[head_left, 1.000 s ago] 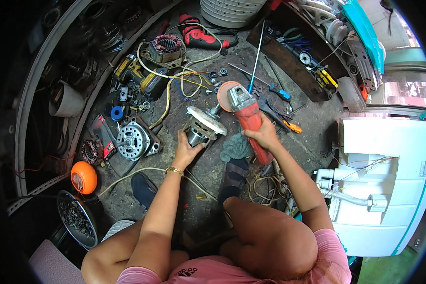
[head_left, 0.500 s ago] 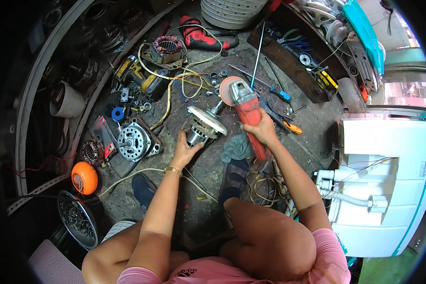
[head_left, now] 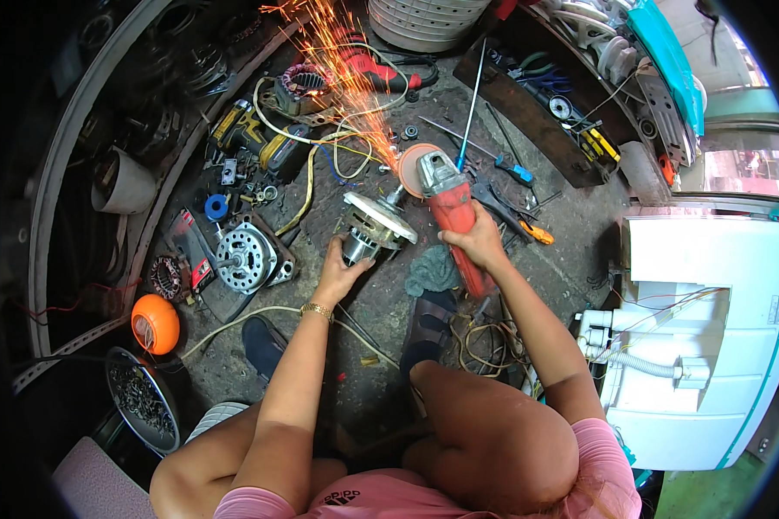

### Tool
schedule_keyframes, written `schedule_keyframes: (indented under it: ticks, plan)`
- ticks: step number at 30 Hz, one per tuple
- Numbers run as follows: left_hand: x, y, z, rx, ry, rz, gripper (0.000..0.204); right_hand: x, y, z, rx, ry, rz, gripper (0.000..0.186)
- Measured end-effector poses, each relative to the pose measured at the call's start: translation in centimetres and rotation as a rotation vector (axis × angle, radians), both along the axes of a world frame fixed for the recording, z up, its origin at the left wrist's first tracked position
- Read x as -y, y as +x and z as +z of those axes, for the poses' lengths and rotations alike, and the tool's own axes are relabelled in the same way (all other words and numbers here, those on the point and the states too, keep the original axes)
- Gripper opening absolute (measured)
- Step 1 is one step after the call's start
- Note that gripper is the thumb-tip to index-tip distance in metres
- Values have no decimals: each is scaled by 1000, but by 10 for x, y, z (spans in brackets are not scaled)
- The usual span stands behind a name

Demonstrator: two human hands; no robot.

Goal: The person uses an angle grinder to smooth a metal part, creating sparks, then wipes it with a cloth. They then use a screwdriver to adjust a bolt on the part and later reach into a white appliance to adjust internal wiring.

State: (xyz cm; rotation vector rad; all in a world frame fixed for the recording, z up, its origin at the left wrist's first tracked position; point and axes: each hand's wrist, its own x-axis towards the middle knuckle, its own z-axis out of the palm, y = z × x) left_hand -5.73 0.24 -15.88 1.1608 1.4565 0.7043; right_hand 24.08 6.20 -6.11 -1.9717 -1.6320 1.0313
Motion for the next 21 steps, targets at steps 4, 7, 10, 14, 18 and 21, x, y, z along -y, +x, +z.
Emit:
schedule_keyframes:
  ticks: [4,7,10,14,18,21]
  plan:
    - [2,-7,-7,-46,59,-12,69,-10,-1,-6,-35,5,-20,84]
    - [2,-7,-5,-85,69,-43,71,-10,4,-7,-76,13,-42,83]
    - [0,-6,1,-29,14,-6,72,-2,4,-6,-111,28,-38,81]
    - [-1,-5,14,0,-89,6,77,6,-4,4,-59,-17,-12,82]
    - [-2,-3,23,-55,-57,-2,77,7,-8,6,-37,-32,-8,84]
    - [-3,-6,18,30,-80,29,75,2,-8,-2,-78,-1,-13,83]
